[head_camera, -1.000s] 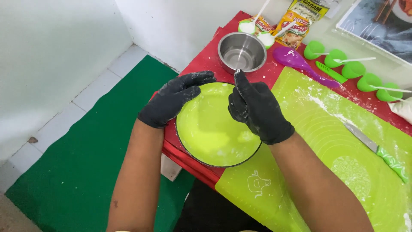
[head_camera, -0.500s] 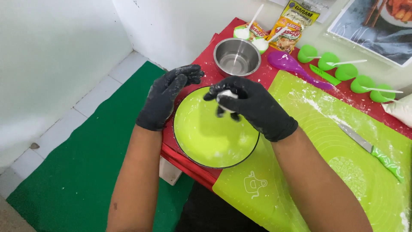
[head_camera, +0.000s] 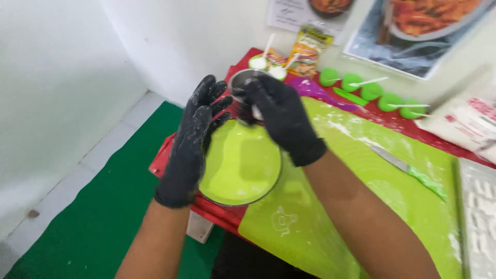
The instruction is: Shaping small pieces of white dough into thin cylinders and placing them on a tray.
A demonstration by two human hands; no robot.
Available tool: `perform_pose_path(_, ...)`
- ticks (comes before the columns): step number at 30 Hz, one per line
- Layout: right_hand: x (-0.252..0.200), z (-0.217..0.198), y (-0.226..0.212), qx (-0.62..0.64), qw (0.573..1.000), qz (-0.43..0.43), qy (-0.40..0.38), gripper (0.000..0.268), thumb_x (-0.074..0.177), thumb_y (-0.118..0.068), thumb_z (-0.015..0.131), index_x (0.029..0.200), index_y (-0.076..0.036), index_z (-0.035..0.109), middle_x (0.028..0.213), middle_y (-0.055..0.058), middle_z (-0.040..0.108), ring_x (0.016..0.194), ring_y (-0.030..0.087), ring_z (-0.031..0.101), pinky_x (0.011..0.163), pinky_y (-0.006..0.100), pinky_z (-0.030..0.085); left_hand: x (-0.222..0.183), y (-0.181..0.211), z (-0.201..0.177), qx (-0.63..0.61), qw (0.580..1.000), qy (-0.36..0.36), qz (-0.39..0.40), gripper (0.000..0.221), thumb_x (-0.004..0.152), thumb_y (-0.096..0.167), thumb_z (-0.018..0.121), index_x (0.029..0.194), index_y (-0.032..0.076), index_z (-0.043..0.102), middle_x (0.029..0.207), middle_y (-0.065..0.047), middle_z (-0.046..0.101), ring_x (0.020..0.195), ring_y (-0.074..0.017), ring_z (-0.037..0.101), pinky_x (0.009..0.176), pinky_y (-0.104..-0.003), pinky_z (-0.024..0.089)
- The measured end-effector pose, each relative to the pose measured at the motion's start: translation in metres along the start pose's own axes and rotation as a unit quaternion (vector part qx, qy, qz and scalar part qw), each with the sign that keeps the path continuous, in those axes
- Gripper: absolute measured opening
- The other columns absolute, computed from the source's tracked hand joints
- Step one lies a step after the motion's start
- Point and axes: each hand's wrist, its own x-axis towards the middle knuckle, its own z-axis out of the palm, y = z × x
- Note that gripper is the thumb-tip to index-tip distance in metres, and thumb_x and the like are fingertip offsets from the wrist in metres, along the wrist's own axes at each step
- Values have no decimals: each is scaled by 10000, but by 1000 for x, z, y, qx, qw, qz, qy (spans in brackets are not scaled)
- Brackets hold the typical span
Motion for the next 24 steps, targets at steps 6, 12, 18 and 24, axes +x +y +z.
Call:
perform_pose_path(6, -89, 15, -29, -261, 890, -339, -156, 492, 1197, -423, 345, 1619, -171, 376, 1752, 138, 304, 1695, 364, 306, 1450, 545, 280, -13, 8, 112, -435, 893, 97, 57, 479, 1144, 225, 405, 1577, 21, 390, 1648, -195, 379, 1555, -278, 346, 1351, -415, 212)
perform_pose_path(12, -116, -37, -72, -333, 891, -267, 152, 392, 1027, -106, 563, 1356, 106, 546, 1435, 309, 531, 1371, 393, 518, 1243, 492, 362, -41, -38, 214, -516, 786, 221, -260, 364, 1092, 257, 524, 1364, 61, 664, 1315, -228, 682, 1125, -397, 693, 1021, -512, 546)
perform_pose_path(18, -161, -106, -67, -336, 917, -213, -7, 488, 1051, -194, 413, 1496, -19, 510, 1597, 209, 469, 1529, 429, 351, 1240, 519, 302, -37, -31, 265, -474, 808, 172, -304, 421, 1083, 363, 527, 1387, 111, 671, 1332, -184, 693, 1143, -319, 703, 1001, -438, 578)
perform_pose_path(24, -156, -134, -68, -346, 925, -108, 110, 510, 1091, -314, 355, 1411, 12, 579, 1385, 279, 617, 1365, 424, 513, 1057, 589, 437, -44, -42, 272, -511, 756, 175, -369, 400, 1062, 352, 571, 1373, 129, 688, 1333, -178, 690, 1165, -323, 693, 990, -437, 582)
